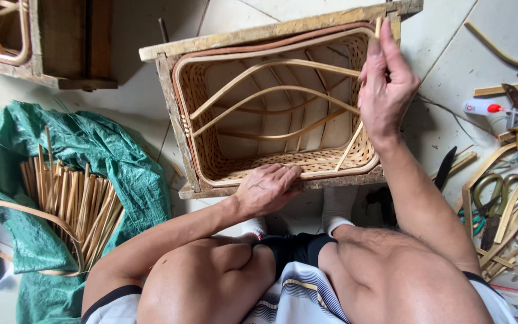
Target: The person assembles a rectangular bamboo basket by inserting curved bamboo strips into a wooden mold, securing them with a hammer, and trimming excess with pliers. The person applies glue to the joints and continues adding strips to form the basket's frame.
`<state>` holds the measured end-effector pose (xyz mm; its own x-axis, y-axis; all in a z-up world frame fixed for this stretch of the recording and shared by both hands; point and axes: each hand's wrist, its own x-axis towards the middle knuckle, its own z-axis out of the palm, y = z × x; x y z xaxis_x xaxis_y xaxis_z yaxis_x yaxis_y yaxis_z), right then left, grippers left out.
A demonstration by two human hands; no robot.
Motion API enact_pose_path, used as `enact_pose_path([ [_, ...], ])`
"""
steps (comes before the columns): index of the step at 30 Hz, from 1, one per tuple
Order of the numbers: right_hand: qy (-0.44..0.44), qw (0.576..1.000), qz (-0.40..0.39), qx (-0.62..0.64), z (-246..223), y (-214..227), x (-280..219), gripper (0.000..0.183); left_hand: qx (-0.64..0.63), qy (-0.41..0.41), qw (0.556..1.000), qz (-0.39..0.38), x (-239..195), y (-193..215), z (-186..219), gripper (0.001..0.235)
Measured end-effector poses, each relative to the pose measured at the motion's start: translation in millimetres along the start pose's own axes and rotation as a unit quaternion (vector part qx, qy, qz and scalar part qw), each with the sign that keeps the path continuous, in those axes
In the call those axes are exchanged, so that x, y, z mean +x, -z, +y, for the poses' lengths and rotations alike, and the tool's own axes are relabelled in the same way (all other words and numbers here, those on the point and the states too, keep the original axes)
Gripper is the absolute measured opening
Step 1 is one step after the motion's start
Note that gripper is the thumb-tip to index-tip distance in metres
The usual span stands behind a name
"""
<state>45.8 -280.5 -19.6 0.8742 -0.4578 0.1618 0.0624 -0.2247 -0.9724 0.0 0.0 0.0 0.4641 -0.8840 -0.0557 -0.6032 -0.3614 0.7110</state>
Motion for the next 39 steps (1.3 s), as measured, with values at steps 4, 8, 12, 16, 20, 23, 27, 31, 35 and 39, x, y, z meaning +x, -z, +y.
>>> enact_pose_path([
  [4, -0.031, 0.999, -0.01, -0.035, 1, -1, -1, 0.032, 0.052, -0.01, 0.994, -0.097, 21, 22, -6, 0.05],
  [8, -0.049, 0.997, -0.023, -0.06, 14, 2, -7, 0.033, 0.203, -0.117, 0.953, 0.193, 104, 68, -63, 0.05],
  [12, -0.087, 0.994, -0.049, -0.051, 6, -1, 1, 0.034, 0.309, -0.019, 0.929, 0.204, 191, 78, -109, 0.087],
  [16, -0.093, 0.99, -0.083, -0.071, -3, -1, 10, 0.033, 0.224, 0.096, 0.968, 0.062, 211, 67, -122, 0.085],
  [20, -0.062, 0.978, -0.112, -0.163, -4, 5, 15, 0.033, 0.235, 0.043, 0.967, 0.086, 211, 65, -133, 0.079],
  [23, -0.086, 0.97, -0.142, -0.177, -4, 4, 18, 0.036, 0.227, 0.042, 0.97, 0.082, 210, 64, -140, 0.078],
  [27, -0.015, 0.974, -0.17, -0.146, -6, 8, 17, 0.032, 0.234, 0.044, 0.967, 0.086, 211, 60, -142, 0.076],
  [31, -0.109, 0.961, -0.186, -0.173, -6, 7, 22, 0.036, 0.232, 0.047, 0.969, 0.067, 213, 59, -145, 0.078],
  [35, -0.126, 0.956, -0.172, -0.202, -16, -5, 27, 0.036, 0.246, 0.039, 0.966, 0.07, 216, 56, -149, 0.075],
  [39, -0.133, 0.913, -0.219, -0.316, -42, 11, 26, 0.034, 0.241, 0.027, 0.967, 0.084, 210, 62, -138, 0.072],
])
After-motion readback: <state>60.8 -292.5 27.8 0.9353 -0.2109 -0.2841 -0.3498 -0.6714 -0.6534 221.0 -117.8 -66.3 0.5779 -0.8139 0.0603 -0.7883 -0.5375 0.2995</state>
